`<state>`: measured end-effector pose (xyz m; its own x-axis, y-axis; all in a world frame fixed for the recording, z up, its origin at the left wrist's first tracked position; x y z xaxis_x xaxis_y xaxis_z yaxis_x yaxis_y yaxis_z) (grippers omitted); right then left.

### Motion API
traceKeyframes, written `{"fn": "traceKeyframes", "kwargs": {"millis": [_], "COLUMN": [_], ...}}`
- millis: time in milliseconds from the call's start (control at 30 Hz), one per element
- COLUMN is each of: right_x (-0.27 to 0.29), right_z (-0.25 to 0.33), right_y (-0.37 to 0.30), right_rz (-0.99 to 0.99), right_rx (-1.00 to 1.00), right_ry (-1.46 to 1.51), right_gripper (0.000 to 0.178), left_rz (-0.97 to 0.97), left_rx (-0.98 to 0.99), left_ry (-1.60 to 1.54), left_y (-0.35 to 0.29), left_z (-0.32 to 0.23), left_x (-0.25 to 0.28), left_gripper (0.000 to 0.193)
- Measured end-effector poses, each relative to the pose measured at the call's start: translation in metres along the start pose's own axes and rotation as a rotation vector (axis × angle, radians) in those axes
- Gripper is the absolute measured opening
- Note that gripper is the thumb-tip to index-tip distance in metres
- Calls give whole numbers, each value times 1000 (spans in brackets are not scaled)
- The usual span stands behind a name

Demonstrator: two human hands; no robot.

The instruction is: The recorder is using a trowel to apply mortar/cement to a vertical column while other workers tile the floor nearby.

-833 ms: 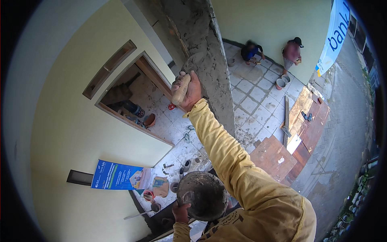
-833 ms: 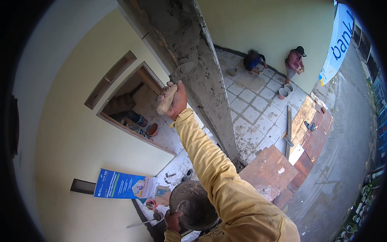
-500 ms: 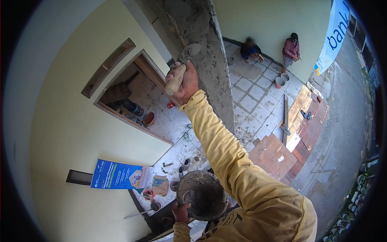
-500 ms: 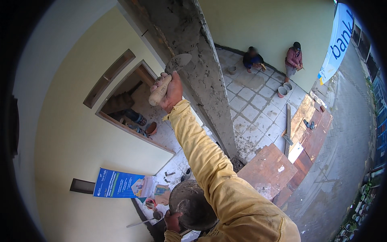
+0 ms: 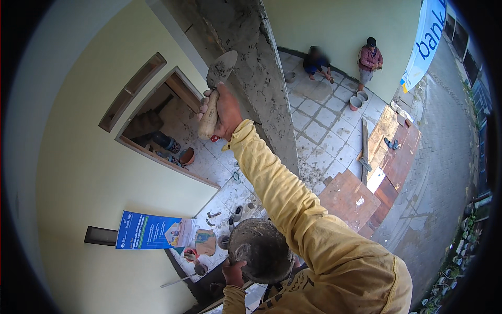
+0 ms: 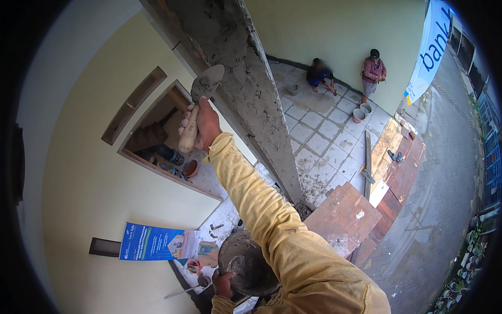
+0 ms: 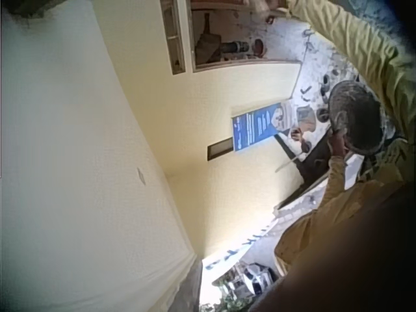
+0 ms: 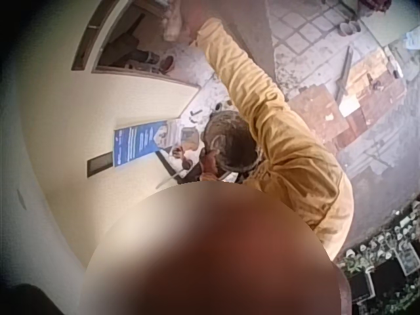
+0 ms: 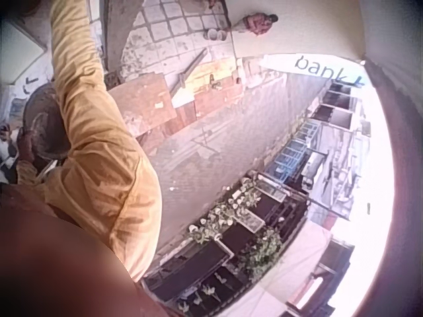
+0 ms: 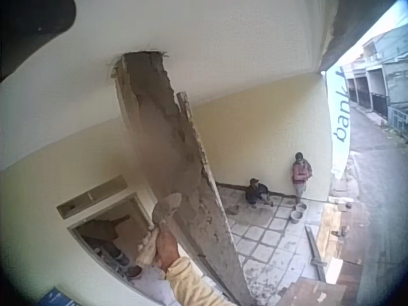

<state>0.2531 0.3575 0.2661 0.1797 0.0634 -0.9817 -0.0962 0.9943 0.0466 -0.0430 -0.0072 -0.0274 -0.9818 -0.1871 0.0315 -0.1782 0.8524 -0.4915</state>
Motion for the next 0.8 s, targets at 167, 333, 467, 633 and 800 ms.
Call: {"fn": "traceKeyframes", "kwargs": {"millis": [167,333,467,633,800], "right_x": [42,105,141,191,230], "right_z": [-9,-12,-2,6,24], "right_y": [-62,-146,-223,-318,-369], "right_rz": [19,-2,-62,-260,-345], "right_rx": [-160,-238,-107,-356,-404], "right_ry": [-390,-787,-941,-935,-1191], "right_gripper": [41,34,27,23,25], "left_rz": [17,37,92,188,304], "left_rx": [-38,-25,-161,-265,-325], "left_ry": [-11,59,-88,-87,-95], "left_y": [-9,15,47,66,64], "left_z": [-19,-18,-48,-91,-116], "left_x": [-25,-33,-55,-94,-140], "left_gripper": [32,33,33,28,28]}}
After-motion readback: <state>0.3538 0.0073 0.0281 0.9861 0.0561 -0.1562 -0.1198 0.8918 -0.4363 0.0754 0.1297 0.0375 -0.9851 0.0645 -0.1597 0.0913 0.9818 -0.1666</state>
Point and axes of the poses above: each hand's wrist, its own y-axis towards the middle knuckle, its own x-axis out of the back of the hand, z = x × y, the point moved 8 cm from there along y, towards the middle knuckle, and after that the axes turned 4 degrees about z, right-handed, at the moved point
